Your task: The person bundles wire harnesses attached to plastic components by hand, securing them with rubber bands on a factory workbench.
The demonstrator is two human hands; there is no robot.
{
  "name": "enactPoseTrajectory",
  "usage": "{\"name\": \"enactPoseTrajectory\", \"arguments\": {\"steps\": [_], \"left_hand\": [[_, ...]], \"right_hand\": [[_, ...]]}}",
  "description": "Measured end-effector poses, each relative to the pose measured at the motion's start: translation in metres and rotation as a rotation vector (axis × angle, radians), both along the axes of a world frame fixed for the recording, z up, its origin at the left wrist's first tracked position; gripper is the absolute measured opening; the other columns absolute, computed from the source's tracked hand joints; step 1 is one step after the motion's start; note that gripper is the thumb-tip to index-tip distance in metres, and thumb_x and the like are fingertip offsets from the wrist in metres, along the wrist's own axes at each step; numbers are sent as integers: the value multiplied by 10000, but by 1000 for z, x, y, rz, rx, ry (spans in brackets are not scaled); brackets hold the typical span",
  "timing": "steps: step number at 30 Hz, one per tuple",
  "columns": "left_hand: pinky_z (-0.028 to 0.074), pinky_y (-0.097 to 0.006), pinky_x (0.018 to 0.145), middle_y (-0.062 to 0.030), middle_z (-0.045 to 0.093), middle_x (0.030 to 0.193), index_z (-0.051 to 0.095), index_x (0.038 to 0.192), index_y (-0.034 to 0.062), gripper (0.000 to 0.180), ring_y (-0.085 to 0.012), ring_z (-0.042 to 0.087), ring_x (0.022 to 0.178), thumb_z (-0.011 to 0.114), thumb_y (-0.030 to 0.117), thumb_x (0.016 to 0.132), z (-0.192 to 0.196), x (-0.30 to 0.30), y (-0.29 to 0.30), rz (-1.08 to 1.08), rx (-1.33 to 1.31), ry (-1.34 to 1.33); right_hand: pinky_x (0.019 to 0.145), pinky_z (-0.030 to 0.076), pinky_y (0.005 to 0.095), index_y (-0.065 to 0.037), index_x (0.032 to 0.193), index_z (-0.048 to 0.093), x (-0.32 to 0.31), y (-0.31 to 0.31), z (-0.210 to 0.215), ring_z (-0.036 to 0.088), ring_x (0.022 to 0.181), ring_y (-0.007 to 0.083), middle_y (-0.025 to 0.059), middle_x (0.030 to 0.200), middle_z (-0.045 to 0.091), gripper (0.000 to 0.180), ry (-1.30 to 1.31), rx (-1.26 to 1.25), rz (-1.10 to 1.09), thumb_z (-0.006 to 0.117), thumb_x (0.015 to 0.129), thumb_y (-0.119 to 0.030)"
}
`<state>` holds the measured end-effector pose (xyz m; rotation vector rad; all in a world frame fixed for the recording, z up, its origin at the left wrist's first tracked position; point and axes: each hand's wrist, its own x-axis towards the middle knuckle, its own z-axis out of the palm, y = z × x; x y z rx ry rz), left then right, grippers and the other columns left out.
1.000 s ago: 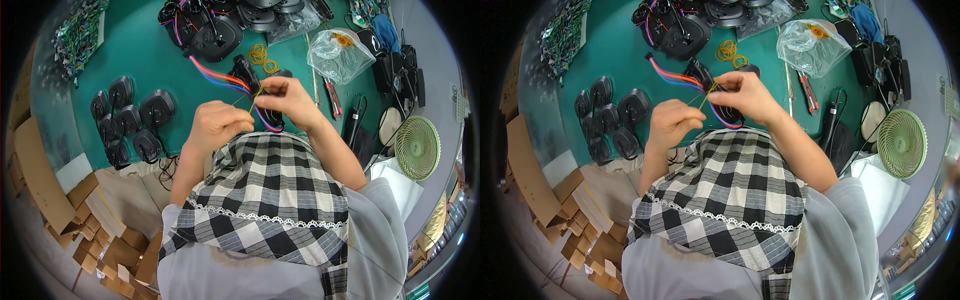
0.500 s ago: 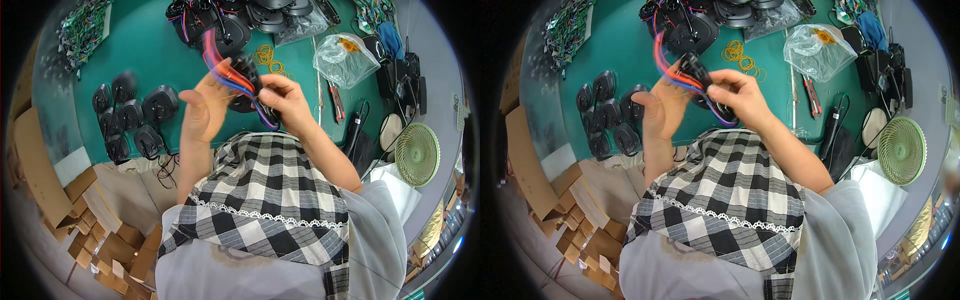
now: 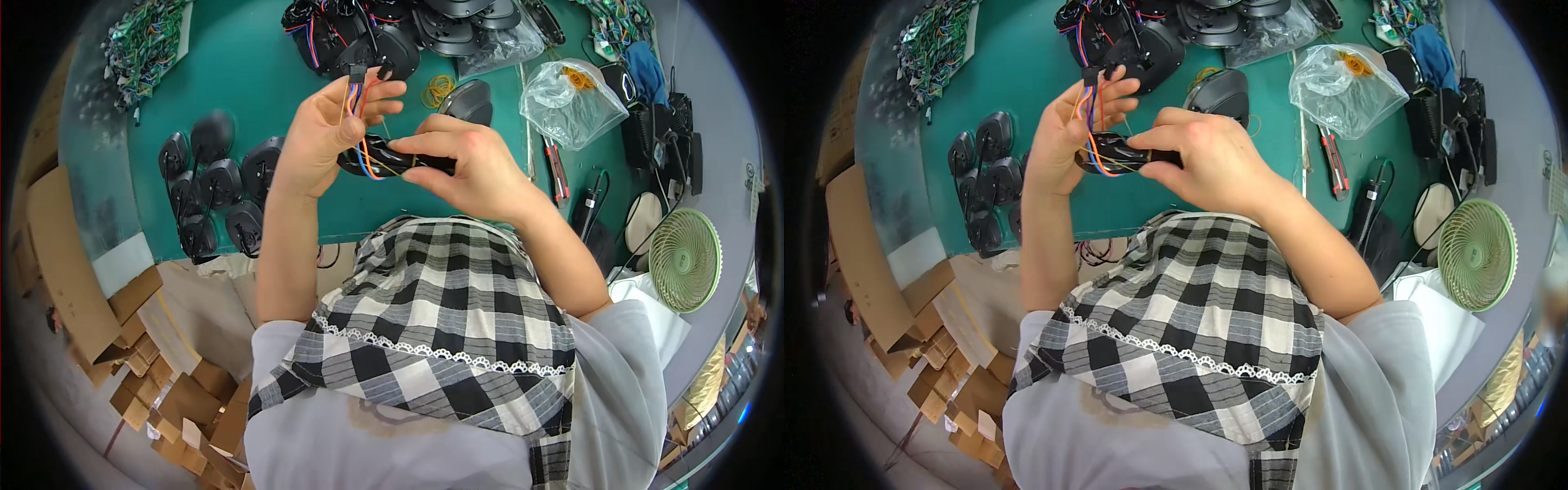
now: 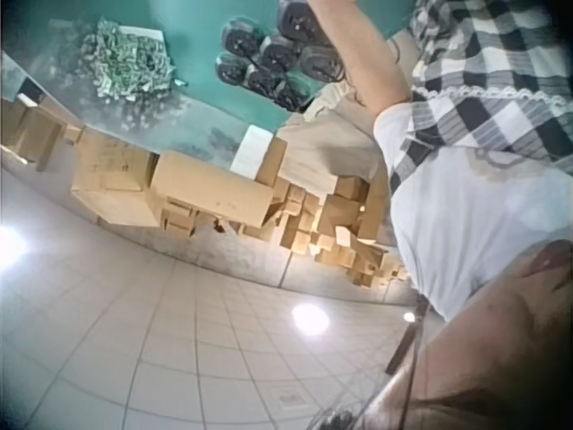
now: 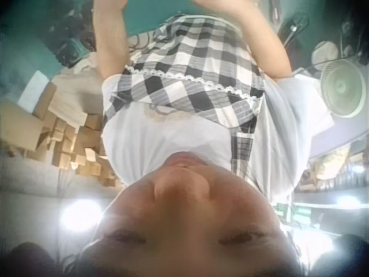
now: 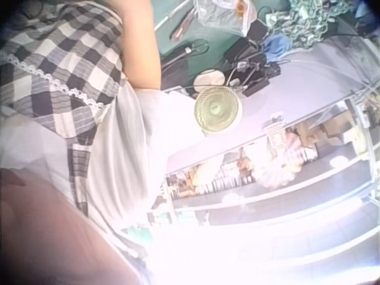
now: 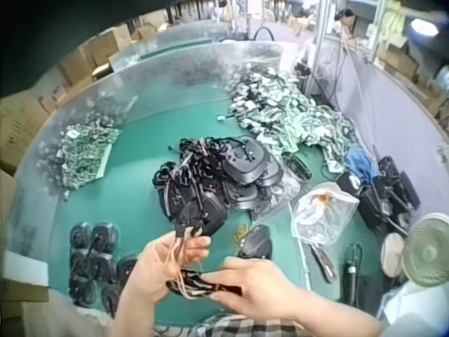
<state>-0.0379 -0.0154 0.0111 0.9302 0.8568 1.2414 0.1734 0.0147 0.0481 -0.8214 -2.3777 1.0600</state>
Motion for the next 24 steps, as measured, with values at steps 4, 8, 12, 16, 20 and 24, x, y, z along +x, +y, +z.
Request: {"name": "enactPoseTrajectory", "arguments": {"steps": [4,8,12,16,20,24], "left_hand": [[478,-313,881,-142,632,1153,516,1259,-28,695,-193,625,983,793,341,739,-7,15,-6,88,-82,142],[507,-302,756,-82,698,923,650,1067,31,269,-165,658,846,684,103,810,17,53,-14,13,93,792],[497,-324,771,-66,686,894,662,948,66,142,-230,665,826,655,110,813,16,42,-19,39,513,1292],[475,-354,846,-73,673,939,653,959,65,138,-257,642,929,632,98,826,12,25,-24,315,698,1251],[425,-345,942,-112,592,1140,588,1114,20,208,-206,561,1063,530,73,921,-37,-9,-36,1024,245,565],[399,-366,918,-112,582,1080,587,1079,11,245,-250,529,1039,602,170,894,-131,-50,-107,1032,-138,887]], "right_hand": [[659,504,366,-91,956,697,4,4,-5,632,746,262,77,814,617,241,-108,-68,84,725,720,-131],[668,510,397,-89,825,683,0,-6,-20,633,758,291,114,761,637,137,-215,174,278,704,691,-106],[676,514,289,-3,844,664,4,-10,-32,658,749,176,112,818,669,240,-23,-404,-258,776,695,-153],[728,504,245,14,1014,624,9,0,-28,631,799,112,72,867,673,357,233,-708,-277,788,727,-122],[768,500,233,9,1150,557,-18,41,4,629,849,113,51,908,657,341,517,-782,-478,673,852,-110],[731,527,287,-2,1192,577,-59,119,36,645,896,173,128,1028,664,347,546,-701,-522,573,933,-233]]}}
